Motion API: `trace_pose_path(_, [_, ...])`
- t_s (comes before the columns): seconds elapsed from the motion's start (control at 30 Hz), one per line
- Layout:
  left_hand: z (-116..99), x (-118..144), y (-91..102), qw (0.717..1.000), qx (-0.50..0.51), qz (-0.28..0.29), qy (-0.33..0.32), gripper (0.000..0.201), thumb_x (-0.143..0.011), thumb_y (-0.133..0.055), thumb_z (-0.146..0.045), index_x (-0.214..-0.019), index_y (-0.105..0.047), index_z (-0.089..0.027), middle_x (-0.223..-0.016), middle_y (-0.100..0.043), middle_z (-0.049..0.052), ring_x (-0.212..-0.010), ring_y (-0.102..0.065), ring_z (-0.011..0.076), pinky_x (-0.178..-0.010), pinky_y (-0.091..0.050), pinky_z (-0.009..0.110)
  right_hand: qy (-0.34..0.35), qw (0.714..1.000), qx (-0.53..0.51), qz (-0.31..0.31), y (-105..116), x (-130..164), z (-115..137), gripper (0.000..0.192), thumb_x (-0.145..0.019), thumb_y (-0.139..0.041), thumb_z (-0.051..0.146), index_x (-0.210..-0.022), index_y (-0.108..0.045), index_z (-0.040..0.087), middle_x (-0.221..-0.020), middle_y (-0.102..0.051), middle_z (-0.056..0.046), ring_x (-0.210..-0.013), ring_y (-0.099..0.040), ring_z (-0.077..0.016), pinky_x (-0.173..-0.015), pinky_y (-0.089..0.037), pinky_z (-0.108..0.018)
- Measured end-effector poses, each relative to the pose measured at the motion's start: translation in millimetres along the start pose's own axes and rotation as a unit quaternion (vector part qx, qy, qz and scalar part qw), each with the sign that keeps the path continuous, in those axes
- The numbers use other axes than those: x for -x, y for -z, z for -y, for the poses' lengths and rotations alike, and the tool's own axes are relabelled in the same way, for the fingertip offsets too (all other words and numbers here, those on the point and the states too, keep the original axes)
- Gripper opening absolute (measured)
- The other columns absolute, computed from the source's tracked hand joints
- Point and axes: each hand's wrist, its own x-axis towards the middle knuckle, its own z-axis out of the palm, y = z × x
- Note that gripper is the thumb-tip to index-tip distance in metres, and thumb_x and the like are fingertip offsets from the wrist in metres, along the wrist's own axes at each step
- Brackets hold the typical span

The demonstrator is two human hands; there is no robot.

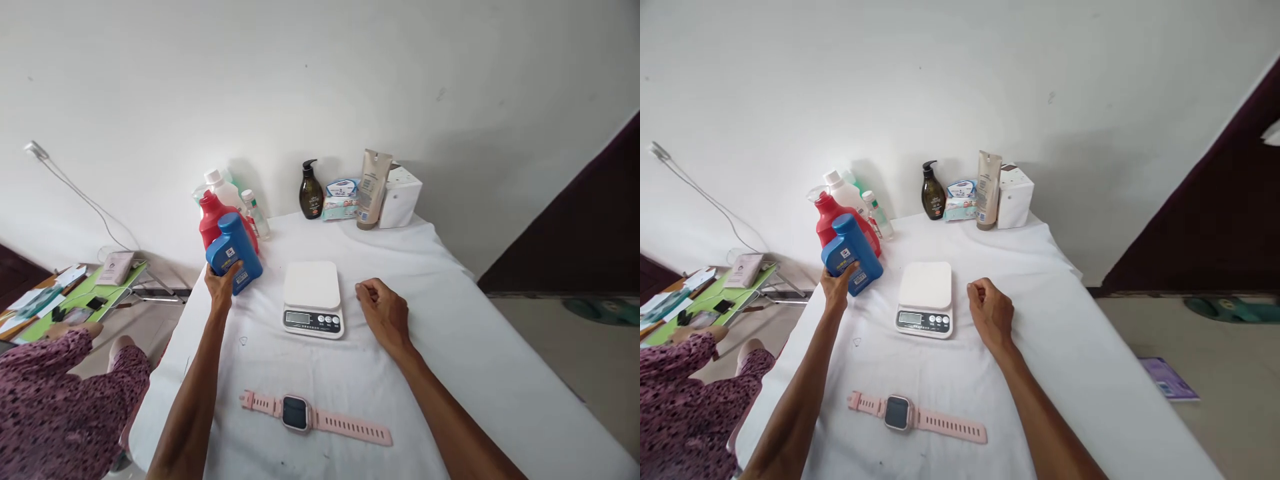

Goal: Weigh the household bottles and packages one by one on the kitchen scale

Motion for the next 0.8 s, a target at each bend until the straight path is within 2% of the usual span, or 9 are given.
trace_pose_path(0.1, [-0.3,12.2,0.3,0.998,0.041,-0.039,0.001,0.075,-0.048,-0.1,-0.037,-0.114,-0.07,-0.015,-0.097,-0.076,0.005,-0.081,-0.071,0.0206,-0.077,-0.063,0.039,-0.006,1.0,-0.014,-0.006,-0.9,0.4,2.6,0.025,-0.089,-0.05,0.045,-0.08,-0.06,0.024,-0.079,-0.074,-0.005,-0.076,-0.068,-0.023,-0.074,-0.044,-0.033])
trace_pose_path(0.17, [-5.5,21.0,2.9,0.998,0.054,-0.043,0.001,0.073,-0.051,-0.1,-0.037,-0.113,-0.071,-0.015,-0.099,-0.077,0.005,-0.083,-0.072,0.021,-0.08,-0.064,0.041,-0.007,1.0,-0.022,-0.011,-1.5,0.0,4.6,0.024,-0.09,-0.049,0.043,-0.079,-0.059,0.024,-0.079,-0.074,-0.004,-0.075,-0.067,-0.0222,-0.074,-0.044,-0.033])
trace_pose_path(0.33, [-45.0,37.0,1.8,0.995,0.082,0.016,-0.054,0.058,-0.059,-0.098,-0.038,-0.108,-0.075,-0.017,-0.102,-0.079,0.005,-0.096,-0.076,0.0255,-0.09,-0.064,0.043,-0.008,1.0,-0.013,-0.02,-1.7,-1.6,7.5,0.02,-0.091,-0.05,0.037,-0.078,-0.058,0.024,-0.078,-0.072,-0.003,-0.073,-0.064,-0.0204,-0.073,-0.041,-0.032])
trace_pose_path(0.43, [-71.0,49.4,-17.3,0.988,0.104,0.083,-0.076,0.056,-0.06,-0.097,-0.038,-0.107,-0.076,-0.018,-0.102,-0.08,0.006,-0.1,-0.077,0.0271,-0.092,-0.064,0.044,-0.012,1.0,-0.013,-0.021,-1.7,-1.5,6.8,0.02,-0.092,-0.051,0.035,-0.079,-0.059,0.024,-0.078,-0.072,-0.003,-0.074,-0.064,-0.0203,-0.073,-0.04,-0.032])
trace_pose_path(0.5, [-79.4,60.0,-35.9,0.983,0.108,0.125,-0.074,0.053,-0.06,-0.097,-0.039,-0.103,-0.076,-0.018,-0.1,-0.08,0.006,-0.097,-0.077,0.0273,-0.09,-0.065,0.043,-0.01,1.0,-0.015,-0.023,-1.7,-1.3,6.1,0.02,-0.093,-0.051,0.035,-0.078,-0.059,0.024,-0.078,-0.072,-0.003,-0.074,-0.064,-0.0205,-0.073,-0.041,-0.032])
trace_pose_path(0.67, [-71.0,83.6,-77.1,0.974,0.093,0.202,-0.029,0.052,-0.058,-0.098,-0.04,-0.1,-0.076,-0.016,-0.094,-0.08,0.007,-0.087,-0.078,0.0267,-0.085,-0.065,0.044,-0.001,0.999,-0.027,-0.022,-0.5,-0.8,5.9,0.02,-0.093,-0.05,0.034,-0.078,-0.059,0.024,-0.075,-0.071,-0.002,-0.072,-0.063,-0.02,-0.072,-0.041,-0.032])
trace_pose_path(0.8, [-61.7,88.1,-90.9,0.975,0.064,0.214,-0.011,0.058,-0.054,-0.1,-0.04,-0.102,-0.076,-0.016,-0.096,-0.081,0.007,-0.083,-0.077,0.0251,-0.082,-0.065,0.043,-0.01,0.999,-0.027,-0.02,-0.6,-1.0,6.5,0.02,-0.093,-0.049,0.034,-0.078,-0.057,0.025,-0.075,-0.07,-0.001,-0.071,-0.062,-0.0198,-0.073,-0.04,-0.032])
